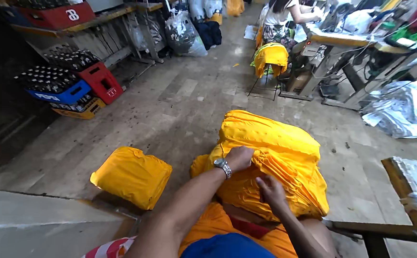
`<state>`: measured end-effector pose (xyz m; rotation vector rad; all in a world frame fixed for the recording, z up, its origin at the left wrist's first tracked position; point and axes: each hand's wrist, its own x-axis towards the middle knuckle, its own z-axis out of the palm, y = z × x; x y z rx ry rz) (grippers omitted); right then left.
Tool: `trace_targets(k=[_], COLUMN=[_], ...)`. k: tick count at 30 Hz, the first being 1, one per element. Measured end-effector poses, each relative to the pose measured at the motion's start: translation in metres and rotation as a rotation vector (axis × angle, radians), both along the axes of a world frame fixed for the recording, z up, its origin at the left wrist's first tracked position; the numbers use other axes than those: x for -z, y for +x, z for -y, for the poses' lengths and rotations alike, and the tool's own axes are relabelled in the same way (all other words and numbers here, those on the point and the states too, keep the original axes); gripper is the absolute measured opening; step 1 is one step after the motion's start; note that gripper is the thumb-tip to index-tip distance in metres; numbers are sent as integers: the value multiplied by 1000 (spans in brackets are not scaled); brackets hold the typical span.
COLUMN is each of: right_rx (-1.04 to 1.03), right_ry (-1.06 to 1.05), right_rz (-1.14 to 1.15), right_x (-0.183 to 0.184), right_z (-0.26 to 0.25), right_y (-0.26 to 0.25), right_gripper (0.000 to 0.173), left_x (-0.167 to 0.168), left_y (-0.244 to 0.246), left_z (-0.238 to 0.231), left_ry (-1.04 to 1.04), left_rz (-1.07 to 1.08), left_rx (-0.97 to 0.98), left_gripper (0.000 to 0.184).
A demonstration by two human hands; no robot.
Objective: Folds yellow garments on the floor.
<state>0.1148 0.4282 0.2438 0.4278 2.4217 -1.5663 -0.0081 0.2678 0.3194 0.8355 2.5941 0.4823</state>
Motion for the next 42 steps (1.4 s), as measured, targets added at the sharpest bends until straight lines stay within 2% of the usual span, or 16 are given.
trace_targets(k=[3,6,8,12,15,16,18,20,22,26,29,33,36,38,40,42], right_rx=[-100,203,285,121,-82,-98,30,270,374,189,82,87,256,259,182,147], right_ry=[10,-566,-689,-279,-46,-59,-332,-696,-831,-432,-216,-510,-844,-831,-679,-496], right_rz=[169,106,101,-31,177,217,222,238,253,81,250,428,393,338,227,163], right_x=[8,-32,-46,-23,8,14,6,-14,-24,-16,4,7,-20,-27,-31,-27], right_z=[0,0,-2,-6,-4,0,7,6,4,-5,-16,3,5,5,2,-11], right_y=[-7,-25,-31,-22,-18,-18,-24,-35,-43,-36,-29,-28,-42,-45,-42,-30], right_gripper=[35,28,30,25,39,36,24,28,31,22,35,24,33,30,21,25], left_x=[-13,21,40,20,5,2,5,22,40,33,27,24,32,39,31,24], left_y=[-3,5,21,5,-14,-15,-16,-7,12,6,-10,-15,-6,10,14,9], left_z=[4,15,9,-3,-8,-9,-4,5,1,-11,-12,-7,5,1,-5,-8], left_ry=[-29,83,106,82,40,25,22,53,38,44,38,22,53,32,20,12], left_rz=[-37,111,172,56,-10,-12,40,167,205,101,64,112,275,209,132,112], left_rx=[96,163,66,-121,-67,-37,26,70,25,-172,-171,-43,103,14,-121,-180], left_gripper=[22,26,38,24,23,24,26,32,43,30,27,27,39,44,35,29])
